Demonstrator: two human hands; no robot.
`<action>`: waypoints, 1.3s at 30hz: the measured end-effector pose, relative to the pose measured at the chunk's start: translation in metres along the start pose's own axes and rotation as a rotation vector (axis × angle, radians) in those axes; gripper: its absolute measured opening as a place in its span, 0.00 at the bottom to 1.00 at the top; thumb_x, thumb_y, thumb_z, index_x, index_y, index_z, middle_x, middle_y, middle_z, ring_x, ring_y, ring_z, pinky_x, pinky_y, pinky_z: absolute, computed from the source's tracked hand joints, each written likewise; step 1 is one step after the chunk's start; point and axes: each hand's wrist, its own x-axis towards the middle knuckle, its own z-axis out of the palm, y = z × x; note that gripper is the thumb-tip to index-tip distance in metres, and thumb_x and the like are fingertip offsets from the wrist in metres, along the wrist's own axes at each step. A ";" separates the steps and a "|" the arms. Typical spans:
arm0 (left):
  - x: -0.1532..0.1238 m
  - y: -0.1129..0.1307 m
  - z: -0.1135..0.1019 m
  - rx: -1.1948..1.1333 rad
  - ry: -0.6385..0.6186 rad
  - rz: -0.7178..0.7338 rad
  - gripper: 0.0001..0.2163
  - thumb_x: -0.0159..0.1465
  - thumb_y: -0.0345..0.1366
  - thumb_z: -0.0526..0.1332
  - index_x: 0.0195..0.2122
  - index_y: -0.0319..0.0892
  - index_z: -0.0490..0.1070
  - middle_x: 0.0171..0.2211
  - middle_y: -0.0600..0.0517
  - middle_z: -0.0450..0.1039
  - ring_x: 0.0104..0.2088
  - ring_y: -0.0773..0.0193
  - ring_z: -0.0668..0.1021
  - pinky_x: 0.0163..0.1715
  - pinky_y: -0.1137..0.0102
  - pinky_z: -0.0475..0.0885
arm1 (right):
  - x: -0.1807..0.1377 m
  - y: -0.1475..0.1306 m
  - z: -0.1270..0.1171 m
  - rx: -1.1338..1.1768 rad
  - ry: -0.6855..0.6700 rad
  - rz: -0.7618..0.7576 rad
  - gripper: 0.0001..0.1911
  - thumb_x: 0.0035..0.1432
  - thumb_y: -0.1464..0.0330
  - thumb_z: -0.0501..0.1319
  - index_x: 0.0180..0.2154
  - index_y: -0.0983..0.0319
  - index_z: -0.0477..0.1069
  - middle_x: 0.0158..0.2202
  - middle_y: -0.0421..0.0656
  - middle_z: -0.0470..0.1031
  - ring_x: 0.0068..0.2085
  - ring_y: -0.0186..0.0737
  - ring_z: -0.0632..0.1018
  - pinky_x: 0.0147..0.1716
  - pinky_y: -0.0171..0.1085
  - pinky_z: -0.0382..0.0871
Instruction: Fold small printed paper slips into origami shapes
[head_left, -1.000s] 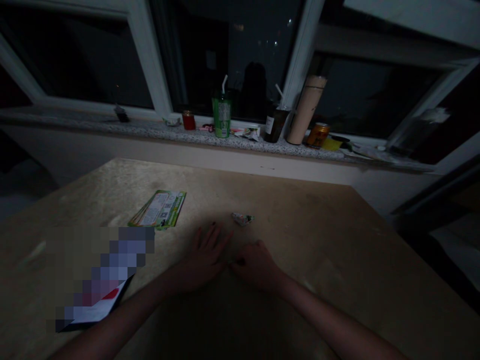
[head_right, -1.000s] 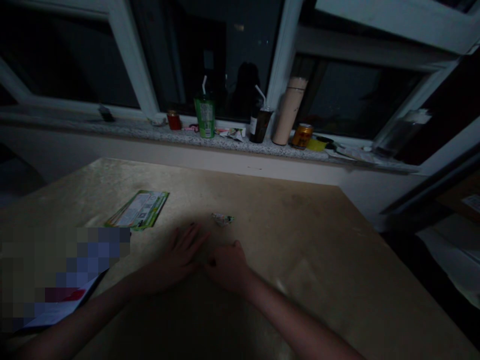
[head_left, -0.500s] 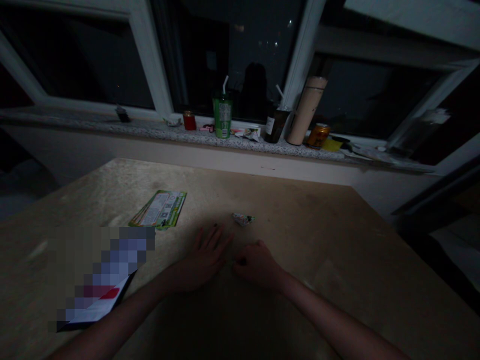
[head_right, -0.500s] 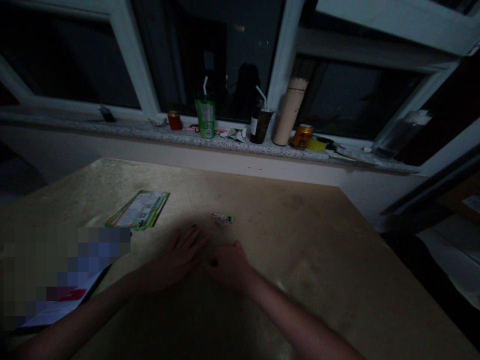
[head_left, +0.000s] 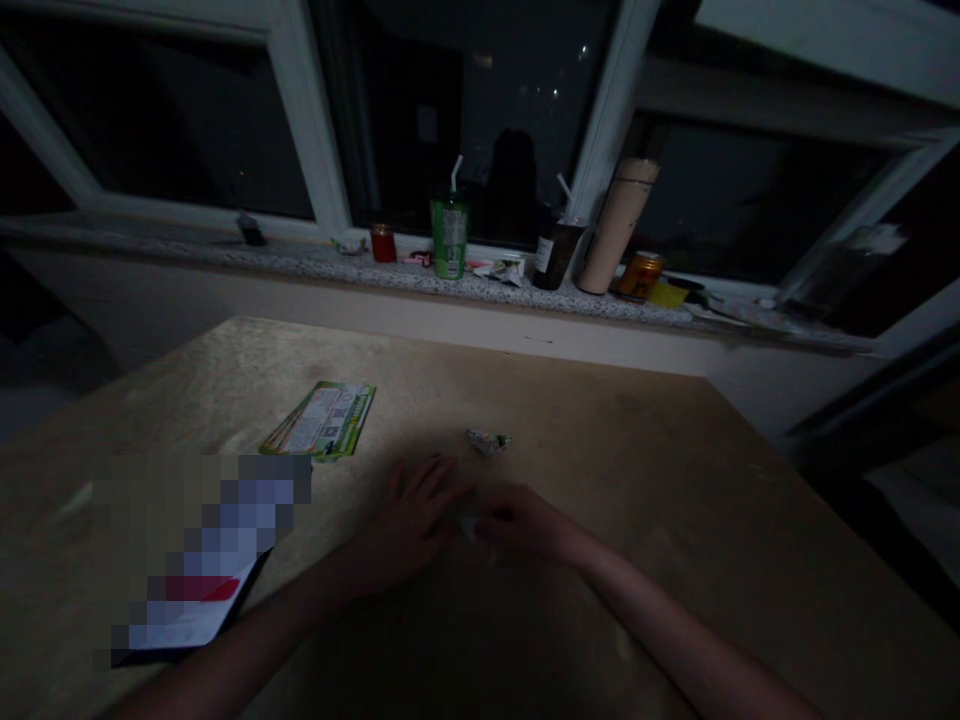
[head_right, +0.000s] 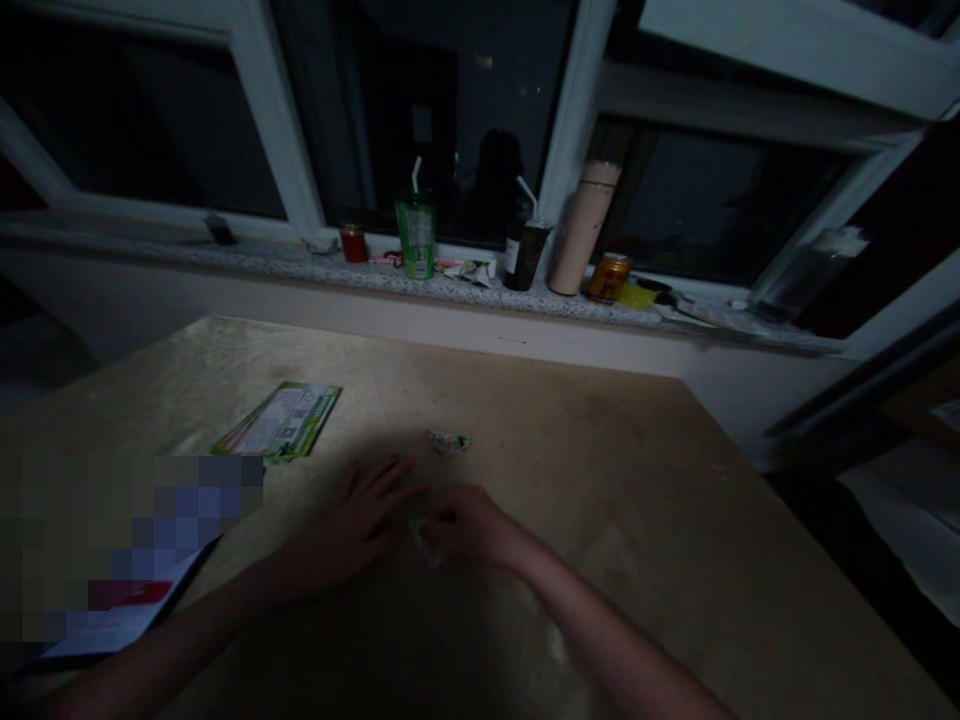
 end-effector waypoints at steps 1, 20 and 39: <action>0.000 0.000 0.001 0.000 0.005 -0.005 0.23 0.64 0.32 0.54 0.60 0.50 0.59 0.65 0.48 0.51 0.65 0.49 0.50 0.58 0.42 0.40 | 0.000 0.005 -0.003 0.132 -0.041 -0.014 0.08 0.55 0.72 0.58 0.26 0.64 0.72 0.23 0.36 0.71 0.27 0.32 0.70 0.28 0.31 0.59; 0.005 0.008 -0.002 -0.232 0.122 -0.050 0.12 0.55 0.28 0.59 0.41 0.45 0.69 0.53 0.50 0.68 0.57 0.52 0.64 0.57 0.51 0.49 | 0.002 0.032 -0.017 0.668 -0.006 -0.129 0.13 0.41 0.68 0.70 0.29 0.63 0.67 0.26 0.37 0.71 0.27 0.32 0.72 0.29 0.33 0.65; 0.000 0.019 -0.002 -0.628 0.078 -0.066 0.16 0.57 0.34 0.63 0.48 0.46 0.68 0.45 0.51 0.72 0.46 0.53 0.73 0.49 0.59 0.64 | 0.002 0.040 -0.007 0.786 0.128 -0.294 0.16 0.41 0.71 0.71 0.34 0.61 0.69 0.33 0.39 0.71 0.35 0.35 0.74 0.33 0.33 0.69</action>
